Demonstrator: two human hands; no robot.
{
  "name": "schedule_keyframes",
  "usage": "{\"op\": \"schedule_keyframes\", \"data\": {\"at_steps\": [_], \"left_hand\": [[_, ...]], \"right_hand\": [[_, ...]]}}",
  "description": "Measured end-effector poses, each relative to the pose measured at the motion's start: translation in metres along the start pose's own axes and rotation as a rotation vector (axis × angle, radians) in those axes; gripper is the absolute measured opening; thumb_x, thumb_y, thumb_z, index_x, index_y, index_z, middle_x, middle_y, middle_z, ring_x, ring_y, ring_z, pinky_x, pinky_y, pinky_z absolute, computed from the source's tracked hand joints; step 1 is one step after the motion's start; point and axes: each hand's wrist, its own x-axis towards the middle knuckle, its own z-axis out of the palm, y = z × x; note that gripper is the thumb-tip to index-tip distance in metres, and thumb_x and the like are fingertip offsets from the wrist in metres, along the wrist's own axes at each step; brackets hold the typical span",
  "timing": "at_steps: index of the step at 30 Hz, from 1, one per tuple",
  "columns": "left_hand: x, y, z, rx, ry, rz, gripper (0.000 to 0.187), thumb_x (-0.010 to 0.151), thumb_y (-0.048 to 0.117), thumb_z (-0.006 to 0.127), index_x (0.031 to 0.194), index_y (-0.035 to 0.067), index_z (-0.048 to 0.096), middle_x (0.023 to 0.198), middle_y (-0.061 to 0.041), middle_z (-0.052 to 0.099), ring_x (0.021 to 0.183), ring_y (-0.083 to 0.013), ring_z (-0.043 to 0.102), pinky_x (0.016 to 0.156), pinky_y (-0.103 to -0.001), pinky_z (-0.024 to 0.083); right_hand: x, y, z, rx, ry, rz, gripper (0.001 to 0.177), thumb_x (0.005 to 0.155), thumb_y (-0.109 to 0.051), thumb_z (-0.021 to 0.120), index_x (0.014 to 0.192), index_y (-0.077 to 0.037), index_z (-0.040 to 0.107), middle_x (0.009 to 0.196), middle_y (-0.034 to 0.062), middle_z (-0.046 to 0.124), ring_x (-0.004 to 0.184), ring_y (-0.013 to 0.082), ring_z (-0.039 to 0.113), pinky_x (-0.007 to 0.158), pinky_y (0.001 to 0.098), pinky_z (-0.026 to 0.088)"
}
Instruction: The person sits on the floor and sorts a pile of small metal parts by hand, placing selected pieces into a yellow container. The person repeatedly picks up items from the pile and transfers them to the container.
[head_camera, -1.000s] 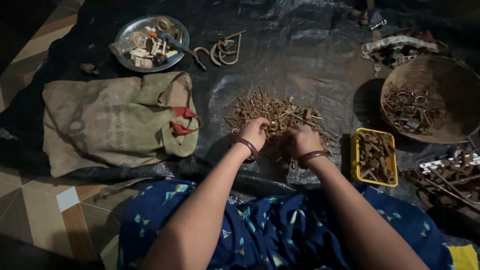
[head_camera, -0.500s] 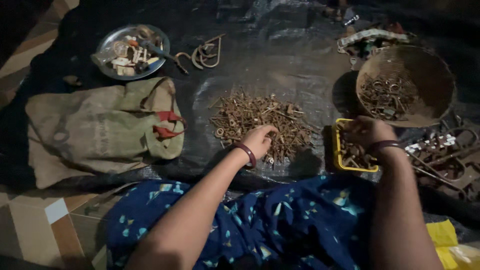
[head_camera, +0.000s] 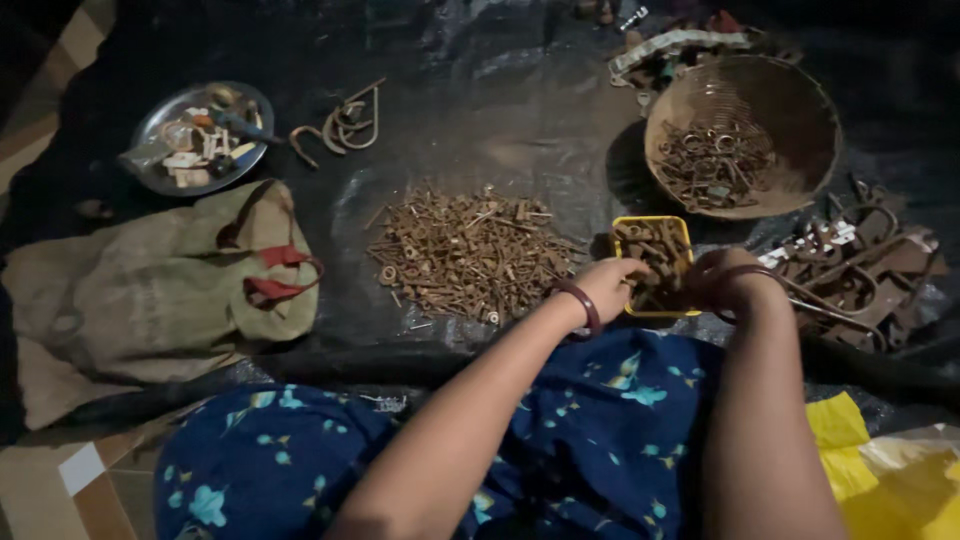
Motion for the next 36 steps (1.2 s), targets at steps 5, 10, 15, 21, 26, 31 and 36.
{"op": "schedule_keyframes", "data": {"at_steps": [5,10,15,21,26,31,36], "left_hand": [[0.010,0.009,0.024,-0.008,-0.090,-0.081,0.043,0.086,0.004,0.057,0.127,0.011,0.068,0.127,-0.021,0.068,0.120,-0.0395,0.062,0.105,-0.044,0.049],[0.013,0.001,0.030,0.065,-0.079,-0.027,0.044,0.085,0.003,0.055,0.127,0.010,0.067,0.130,-0.020,0.068,0.124,-0.0380,0.062,0.108,-0.044,0.048],[0.007,0.004,0.018,0.066,-0.112,-0.085,0.046,0.086,0.002,0.054,0.130,0.010,0.066,0.133,-0.021,0.064,0.125,-0.0392,0.059,0.107,-0.045,0.046],[-0.004,-0.006,0.010,0.002,-0.078,-0.118,0.047,0.086,0.001,0.054,0.131,0.009,0.065,0.131,-0.022,0.066,0.125,-0.0380,0.061,0.108,-0.043,0.048],[-0.030,-0.030,-0.032,0.078,0.053,-0.036,0.045,0.084,0.000,0.056,0.126,0.009,0.069,0.128,-0.022,0.068,0.122,-0.0383,0.063,0.106,-0.043,0.049],[-0.084,-0.054,-0.119,0.135,0.150,-0.174,0.045,0.086,0.002,0.057,0.128,0.013,0.068,0.121,-0.019,0.071,0.110,-0.0351,0.069,0.098,-0.042,0.054],[-0.144,-0.068,-0.201,0.141,0.215,-0.334,0.043,0.090,0.003,0.056,0.130,0.015,0.066,0.117,-0.017,0.071,0.093,-0.0322,0.072,0.086,-0.040,0.057]], "right_hand": [[-0.014,-0.023,-0.006,-0.527,-0.013,-0.097,0.043,0.081,-0.048,0.078,0.105,-0.013,0.082,0.101,0.0148,0.079,0.090,0.0286,0.074,0.084,0.0385,0.058],[-0.001,-0.011,-0.007,-0.273,0.054,-0.071,0.036,0.070,-0.031,0.084,0.103,-0.016,0.085,0.101,0.0131,0.081,0.091,0.0279,0.076,0.085,0.0398,0.060],[0.030,0.005,0.009,-0.361,0.019,-0.230,0.041,0.066,-0.031,0.089,0.105,-0.021,0.084,0.106,0.0088,0.080,0.093,0.0257,0.074,0.087,0.0391,0.060],[0.018,-0.015,0.010,-0.280,0.094,-0.110,0.046,0.066,-0.026,0.092,0.109,-0.018,0.081,0.114,0.0124,0.077,0.105,0.0307,0.073,0.093,0.0408,0.057],[-0.016,-0.055,0.016,-0.021,0.335,-0.237,0.034,0.084,-0.032,0.078,0.114,-0.015,0.076,0.111,0.0177,0.076,0.104,0.0361,0.072,0.091,0.0455,0.056],[-0.023,-0.110,0.061,-0.065,0.343,-0.475,0.028,0.087,-0.031,0.072,0.111,-0.019,0.077,0.108,0.0152,0.076,0.102,0.0363,0.071,0.091,0.0467,0.055],[-0.018,-0.152,0.110,-0.125,0.296,-0.622,0.026,0.087,-0.027,0.068,0.109,-0.020,0.077,0.104,0.0163,0.075,0.101,0.0379,0.071,0.092,0.0470,0.056]]}}
